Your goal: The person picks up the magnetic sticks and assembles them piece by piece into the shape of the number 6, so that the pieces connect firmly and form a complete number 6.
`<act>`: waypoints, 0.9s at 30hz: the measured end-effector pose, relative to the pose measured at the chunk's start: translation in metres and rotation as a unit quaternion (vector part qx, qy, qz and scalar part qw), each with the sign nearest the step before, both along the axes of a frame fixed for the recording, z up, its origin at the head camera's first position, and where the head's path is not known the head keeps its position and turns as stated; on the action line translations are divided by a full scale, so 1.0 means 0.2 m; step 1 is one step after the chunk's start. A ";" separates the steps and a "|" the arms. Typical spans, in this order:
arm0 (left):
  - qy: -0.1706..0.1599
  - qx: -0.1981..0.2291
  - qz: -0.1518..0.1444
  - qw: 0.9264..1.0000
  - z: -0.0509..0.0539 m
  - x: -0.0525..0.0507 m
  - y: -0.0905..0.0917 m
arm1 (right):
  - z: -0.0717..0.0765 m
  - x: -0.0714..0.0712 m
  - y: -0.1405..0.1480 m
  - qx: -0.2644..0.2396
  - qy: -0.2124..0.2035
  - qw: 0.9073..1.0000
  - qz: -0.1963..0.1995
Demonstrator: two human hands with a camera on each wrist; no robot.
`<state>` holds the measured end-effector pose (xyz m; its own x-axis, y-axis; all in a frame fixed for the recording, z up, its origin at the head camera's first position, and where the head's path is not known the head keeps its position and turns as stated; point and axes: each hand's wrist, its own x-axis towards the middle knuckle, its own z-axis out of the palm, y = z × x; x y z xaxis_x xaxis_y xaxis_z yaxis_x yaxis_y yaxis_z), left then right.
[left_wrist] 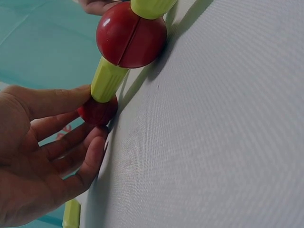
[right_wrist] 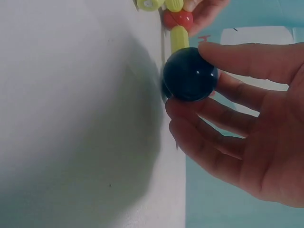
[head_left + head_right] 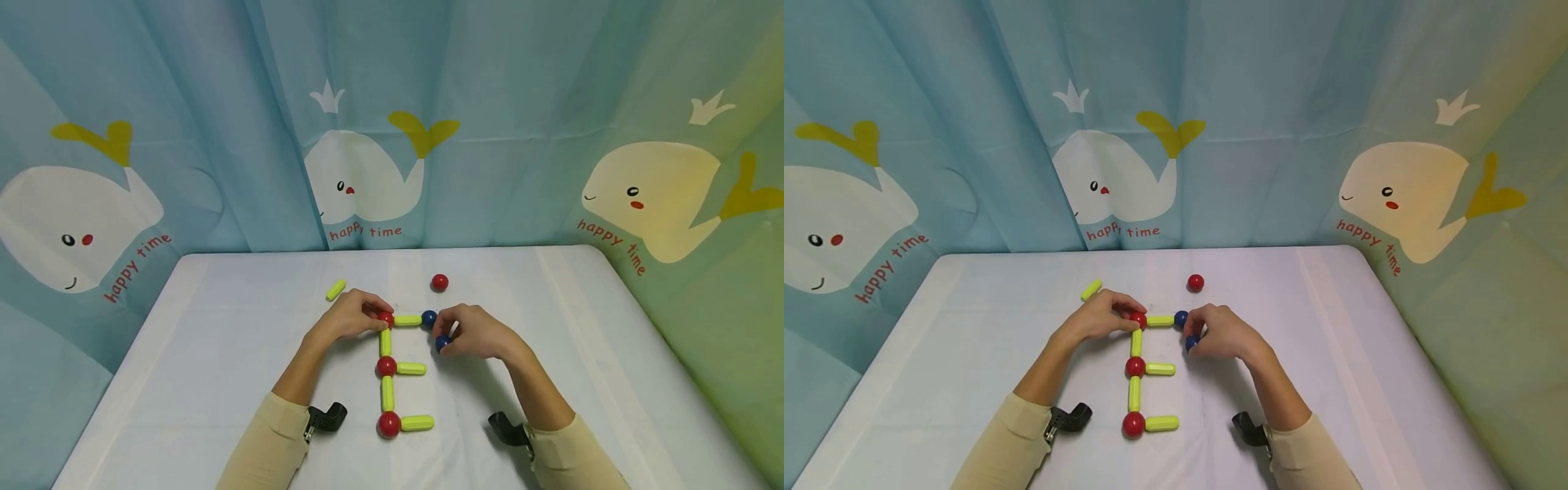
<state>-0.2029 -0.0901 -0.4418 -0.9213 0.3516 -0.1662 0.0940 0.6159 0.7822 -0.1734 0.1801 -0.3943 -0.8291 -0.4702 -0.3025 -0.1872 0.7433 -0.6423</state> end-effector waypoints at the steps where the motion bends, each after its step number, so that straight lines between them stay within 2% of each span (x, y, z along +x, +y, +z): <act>1: -0.001 0.000 -0.002 1.000 0.00 0.00 0.00 | 0.00 0.00 -0.01 0.003 -0.001 1.000 0.004; 13: -0.005 0.001 -0.005 1.000 -0.01 -0.01 -0.01 | -0.02 0.03 -0.06 0.027 -0.018 0.999 0.024; 27: -0.011 0.007 0.001 1.000 -0.01 -0.01 0.00 | -0.03 0.06 -0.09 0.026 0.011 0.998 0.060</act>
